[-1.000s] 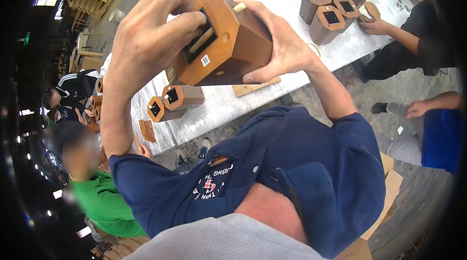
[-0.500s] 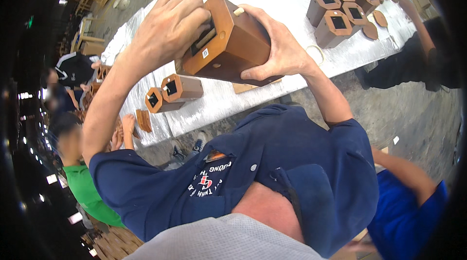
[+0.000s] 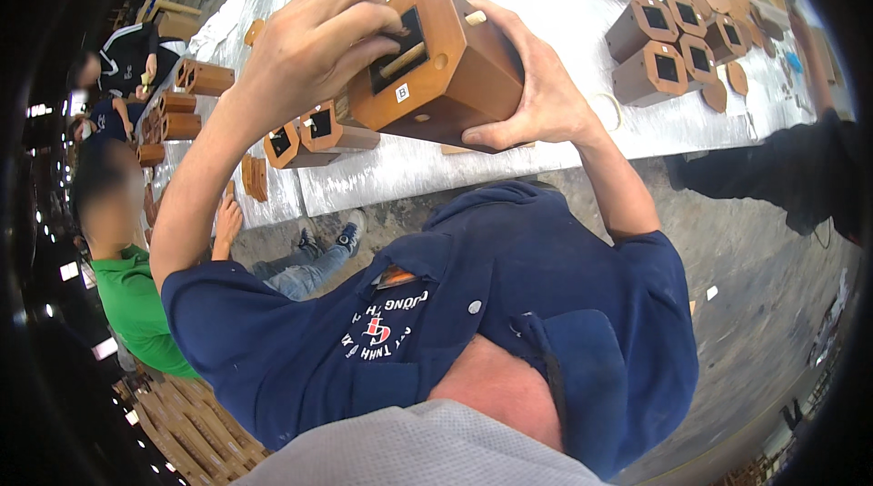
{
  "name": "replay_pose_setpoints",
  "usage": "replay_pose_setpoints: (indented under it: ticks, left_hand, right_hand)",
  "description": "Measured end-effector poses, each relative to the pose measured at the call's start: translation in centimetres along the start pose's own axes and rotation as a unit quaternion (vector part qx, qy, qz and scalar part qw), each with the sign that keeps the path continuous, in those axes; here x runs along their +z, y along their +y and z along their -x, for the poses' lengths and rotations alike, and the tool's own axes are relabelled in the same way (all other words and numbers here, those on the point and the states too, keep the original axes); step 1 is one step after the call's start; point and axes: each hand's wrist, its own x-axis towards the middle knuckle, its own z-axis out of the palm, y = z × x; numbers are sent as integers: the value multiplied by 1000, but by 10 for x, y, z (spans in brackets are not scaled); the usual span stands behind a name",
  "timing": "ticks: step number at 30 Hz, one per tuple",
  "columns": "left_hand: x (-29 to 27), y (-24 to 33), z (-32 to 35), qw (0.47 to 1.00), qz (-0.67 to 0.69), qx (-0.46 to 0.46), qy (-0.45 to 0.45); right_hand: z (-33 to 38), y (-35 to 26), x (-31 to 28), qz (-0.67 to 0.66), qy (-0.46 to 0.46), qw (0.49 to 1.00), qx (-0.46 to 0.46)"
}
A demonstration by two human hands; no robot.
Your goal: The person assembles hexagonal wooden boxes by inserting wooden dowels into pre-drilled holes and tapping them in with a wooden mallet. The person repeatedly picks up boxes, aligns dowels, and secures them before placing the assembled units on the table.
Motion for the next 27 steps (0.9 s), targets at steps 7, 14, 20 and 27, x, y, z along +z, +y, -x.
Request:
replay_pose_setpoints:
  ticks: [7, 14, 20, 27]
  left_hand:
    - [0, 10, -2, 987, -159, -3, -30]
    - [-12, 10, -3, 984, -169, -7, -56]
    - [-23, 12, 0, 962, -195, -46, -183]
    - [-6, 3, 40, 994, -74, -29, -79]
  right_hand:
    - [-12, -5, 7, -2, 19, 999, -30]
    - [-21, -4, 8, 12, 14, 998, -64]
    - [-26, 0, 16, 26, 5, 998, -59]
    - [-29, 8, 32, -19, -48, 998, -46]
